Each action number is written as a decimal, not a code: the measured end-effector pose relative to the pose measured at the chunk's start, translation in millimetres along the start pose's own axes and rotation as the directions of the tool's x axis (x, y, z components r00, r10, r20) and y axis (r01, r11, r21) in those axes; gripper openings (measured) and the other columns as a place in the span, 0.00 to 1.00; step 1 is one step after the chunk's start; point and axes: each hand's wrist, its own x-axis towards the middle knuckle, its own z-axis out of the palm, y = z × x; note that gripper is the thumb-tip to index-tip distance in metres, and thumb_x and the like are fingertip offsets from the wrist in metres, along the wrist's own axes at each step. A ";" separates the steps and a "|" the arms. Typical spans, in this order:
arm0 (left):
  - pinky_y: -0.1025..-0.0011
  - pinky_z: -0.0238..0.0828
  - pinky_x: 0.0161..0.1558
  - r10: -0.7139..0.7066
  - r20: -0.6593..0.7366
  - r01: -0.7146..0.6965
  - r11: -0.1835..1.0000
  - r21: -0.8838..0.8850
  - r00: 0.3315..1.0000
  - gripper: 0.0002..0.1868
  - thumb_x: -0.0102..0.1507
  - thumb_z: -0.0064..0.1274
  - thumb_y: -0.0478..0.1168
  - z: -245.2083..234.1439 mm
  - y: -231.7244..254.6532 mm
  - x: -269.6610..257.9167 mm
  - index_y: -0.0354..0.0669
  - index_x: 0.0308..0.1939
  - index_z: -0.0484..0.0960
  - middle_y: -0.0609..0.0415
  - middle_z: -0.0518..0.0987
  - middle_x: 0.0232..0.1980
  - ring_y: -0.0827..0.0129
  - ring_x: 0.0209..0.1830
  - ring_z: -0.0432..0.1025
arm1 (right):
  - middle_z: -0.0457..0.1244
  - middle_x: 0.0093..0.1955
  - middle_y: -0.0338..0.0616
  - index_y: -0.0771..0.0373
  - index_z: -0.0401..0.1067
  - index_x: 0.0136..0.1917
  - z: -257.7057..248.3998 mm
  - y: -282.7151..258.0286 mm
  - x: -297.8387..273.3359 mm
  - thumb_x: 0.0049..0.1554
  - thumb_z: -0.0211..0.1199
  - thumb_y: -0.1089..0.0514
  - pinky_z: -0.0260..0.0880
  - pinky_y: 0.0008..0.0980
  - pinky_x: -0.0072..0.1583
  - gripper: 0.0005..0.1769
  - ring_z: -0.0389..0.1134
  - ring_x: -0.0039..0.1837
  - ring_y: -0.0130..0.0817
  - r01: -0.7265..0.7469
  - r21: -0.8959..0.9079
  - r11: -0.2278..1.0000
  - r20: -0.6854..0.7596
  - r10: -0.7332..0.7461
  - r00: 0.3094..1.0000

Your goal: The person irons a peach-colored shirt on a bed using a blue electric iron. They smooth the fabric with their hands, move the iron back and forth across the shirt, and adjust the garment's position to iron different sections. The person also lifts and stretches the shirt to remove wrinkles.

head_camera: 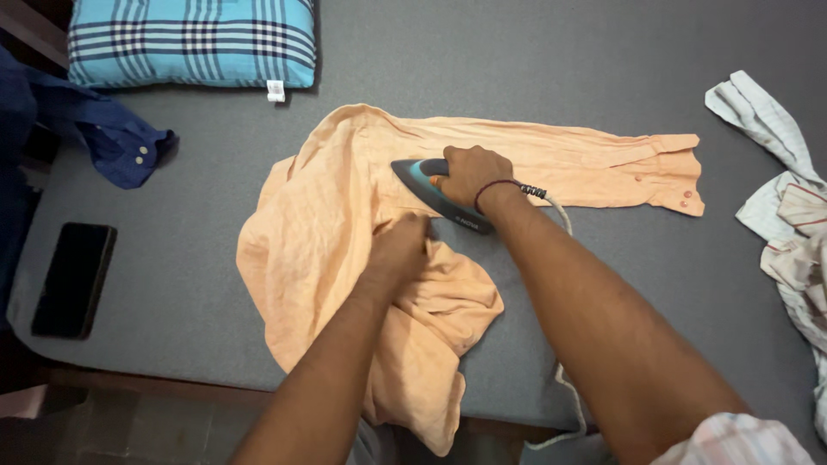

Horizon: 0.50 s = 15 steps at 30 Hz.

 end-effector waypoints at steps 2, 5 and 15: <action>0.53 0.73 0.47 0.024 -0.180 0.008 0.985 0.173 0.983 0.16 0.54 0.61 0.37 -2.3 -5.4 6.1 0.40 0.45 0.78 0.41 0.79 0.47 0.46 0.48 0.75 | 0.69 0.58 0.55 0.54 0.74 0.61 -0.5 -0.3 -1.3 0.56 0.63 0.35 0.70 0.52 0.60 0.29 0.70 0.61 0.54 0.000 0.000 1.000 -0.005 0.000 1.000; 0.56 0.74 0.42 0.033 -0.289 0.066 0.944 0.324 0.957 0.19 0.47 0.62 0.35 -0.9 -18.1 10.8 0.42 0.42 0.78 0.44 0.79 0.45 0.46 0.47 0.76 | 0.69 0.57 0.55 0.54 0.74 0.61 -3.9 -3.1 -1.2 0.56 0.63 0.35 0.70 0.52 0.61 0.28 0.70 0.61 0.54 -0.005 -0.005 1.000 -0.008 0.005 1.000; 0.58 0.77 0.45 -0.086 -0.242 0.177 0.908 0.380 0.966 0.07 0.59 0.52 0.32 4.9 -41.4 14.6 0.47 0.38 0.83 0.49 0.80 0.44 0.52 0.47 0.77 | 0.69 0.58 0.54 0.54 0.74 0.61 -4.5 -5.8 3.2 0.55 0.62 0.36 0.70 0.52 0.61 0.28 0.70 0.61 0.53 0.009 -0.024 1.000 0.008 -0.009 1.000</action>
